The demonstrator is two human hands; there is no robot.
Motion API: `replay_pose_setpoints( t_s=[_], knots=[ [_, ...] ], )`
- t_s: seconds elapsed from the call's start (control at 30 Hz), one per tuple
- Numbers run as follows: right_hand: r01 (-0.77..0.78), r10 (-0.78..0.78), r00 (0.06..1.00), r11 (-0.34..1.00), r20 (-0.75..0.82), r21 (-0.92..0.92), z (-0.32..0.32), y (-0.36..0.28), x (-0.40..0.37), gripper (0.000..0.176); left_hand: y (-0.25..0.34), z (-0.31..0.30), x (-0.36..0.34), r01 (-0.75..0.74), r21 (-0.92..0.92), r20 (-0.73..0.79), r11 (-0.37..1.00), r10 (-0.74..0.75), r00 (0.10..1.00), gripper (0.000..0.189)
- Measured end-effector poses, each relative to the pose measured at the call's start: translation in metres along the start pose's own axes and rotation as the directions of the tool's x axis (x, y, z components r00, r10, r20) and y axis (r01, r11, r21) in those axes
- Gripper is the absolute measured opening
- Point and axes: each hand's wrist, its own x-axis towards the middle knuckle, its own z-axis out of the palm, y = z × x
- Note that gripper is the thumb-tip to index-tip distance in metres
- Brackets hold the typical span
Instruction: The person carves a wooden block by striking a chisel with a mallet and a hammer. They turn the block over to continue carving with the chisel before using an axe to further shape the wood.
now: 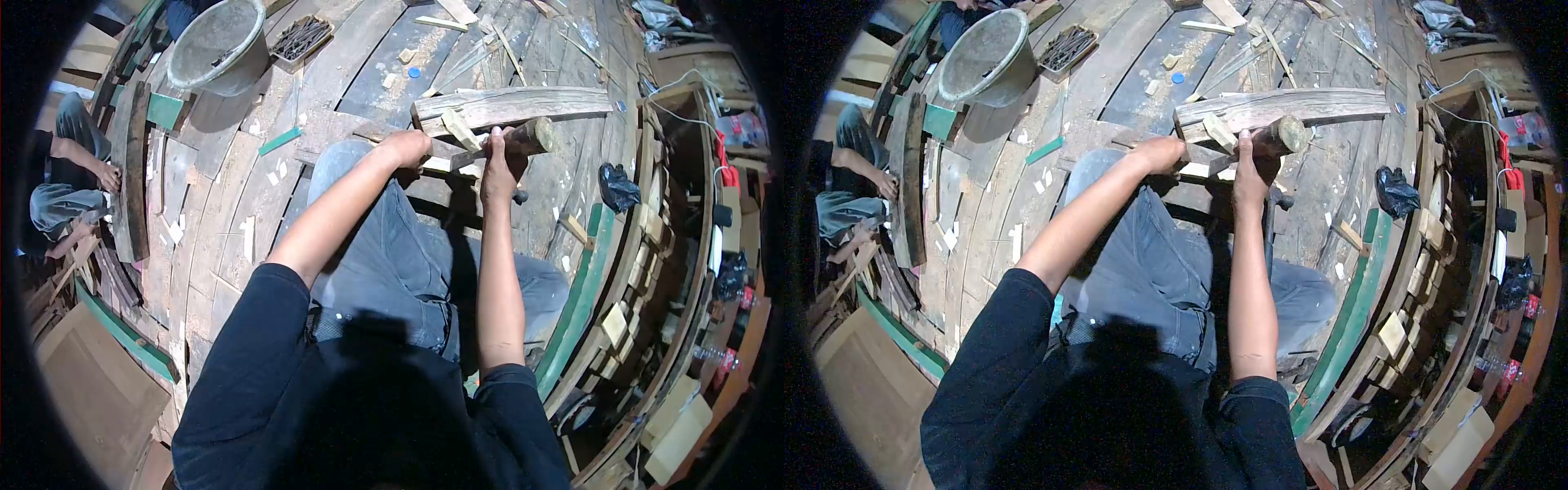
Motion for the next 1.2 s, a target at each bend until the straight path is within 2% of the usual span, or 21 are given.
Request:
replay_pose_setpoints(
  t_s=[0.1,0.33,0.4,0.57,0.6,0.63,0.67,0.7,0.77,0.8,0.9,0.93,0.97,1.0,1.07,1.1,1.13,1.2],
  knots=[
    [0.038,-0.039,0.999,0.992,-0.005,-0.119,0.001,0.001,0.0,0.012,0.002,-0.004,-0.002,0.014,-0.003,-0.013,1.0,-0.014,1.0,0.033],
    [0.06,-0.056,0.998,0.992,0.034,-0.112,0.002,-0.001,0.001,0.018,0.0,-0.001,-0.002,-0.027,-0.038,-0.002,0.999,0.027,1.0,0.026],
    [0.1,-0.096,0.995,0.979,0.033,-0.177,0.004,-0.001,0.003,0.019,-0.002,0.002,0.001,-0.027,-0.04,0.011,0.999,0.027,1.0,0.029],
    [0.09,-0.063,0.994,0.947,0.094,-0.31,0.004,-0.009,-0.005,0.021,-0.005,0.007,0.004,-0.003,-0.079,0.028,0.997,0.005,1.0,0.037],
    [0.023,0.008,0.996,0.934,0.085,-0.357,0.005,-0.013,-0.007,0.021,0.0,-0.006,-0.001,-0.016,-0.168,0.066,0.986,0.027,0.997,0.051],
    [-0.044,0.079,0.995,0.914,0.069,-0.404,0.006,-0.017,-0.008,0.022,0.005,-0.016,-0.005,-0.081,-0.413,-0.03,0.907,0.075,0.997,0.058],
    [-0.036,0.049,0.998,0.954,0.038,-0.298,0.001,0.001,-0.004,0.037,0.011,-0.025,-0.008,-0.161,-0.624,-0.13,0.765,0.101,0.986,0.065],
    [-0.036,0.06,0.997,0.93,0.055,-0.365,-0.006,0.011,0.001,0.036,0.02,-0.035,-0.012,-0.243,-0.788,-0.227,0.566,0.1,0.969,0.072],
    [-0.025,0.045,0.997,0.949,0.057,-0.314,-0.004,0.011,0.001,0.034,0.05,-0.074,-0.021,-0.387,-0.749,-0.396,0.537,0.105,0.912,0.087],
    [0.029,-0.009,0.997,0.96,0.072,-0.277,-0.003,0.011,0.002,0.032,0.058,-0.079,-0.016,-0.506,-0.661,-0.516,0.554,0.155,0.843,0.095],
    [0.046,-0.015,0.994,0.955,0.107,-0.292,-0.007,0.019,-0.001,0.025,0.095,-0.105,-0.012,-0.52,-0.54,-0.552,0.662,0.188,0.812,0.101],
    [0.026,0.025,0.988,0.942,0.15,-0.333,-0.012,0.017,-0.004,0.025,0.101,-0.106,-0.004,-0.49,-0.58,-0.524,0.651,0.163,0.836,0.105],
    [-0.018,0.091,0.986,0.891,0.139,-0.454,-0.014,0.017,-0.005,0.028,0.108,-0.107,-0.002,-0.487,-0.659,-0.501,0.573,0.149,0.853,0.098],
    [-0.056,0.155,0.98,0.822,0.127,-0.567,-0.014,0.011,-0.007,0.032,0.112,-0.106,0.006,-0.469,-0.67,-0.459,0.576,0.176,0.871,0.088],
    [0.219,-0.087,0.973,0.62,0.212,-0.754,-0.03,0.043,-0.004,0.039,0.11,-0.098,0.027,-0.459,-0.712,-0.402,0.531,0.228,0.887,0.072],
    [0.174,-0.125,0.981,0.906,0.15,-0.386,-0.023,0.04,-0.005,0.039,0.107,-0.096,0.035,-0.464,-0.742,-0.392,0.483,0.248,0.886,0.066],
    [0.156,-0.097,0.982,0.904,0.164,-0.399,-0.022,0.035,-0.002,0.038,0.105,-0.093,0.041,-0.465,-0.771,-0.383,0.434,0.267,0.884,0.059],
    [0.107,-0.037,0.984,0.908,0.176,-0.405,-0.018,0.022,0.002,0.038,0.107,-0.088,0.044,-0.531,-0.754,-0.469,0.386,0.25,0.847,0.051]
  ],
)
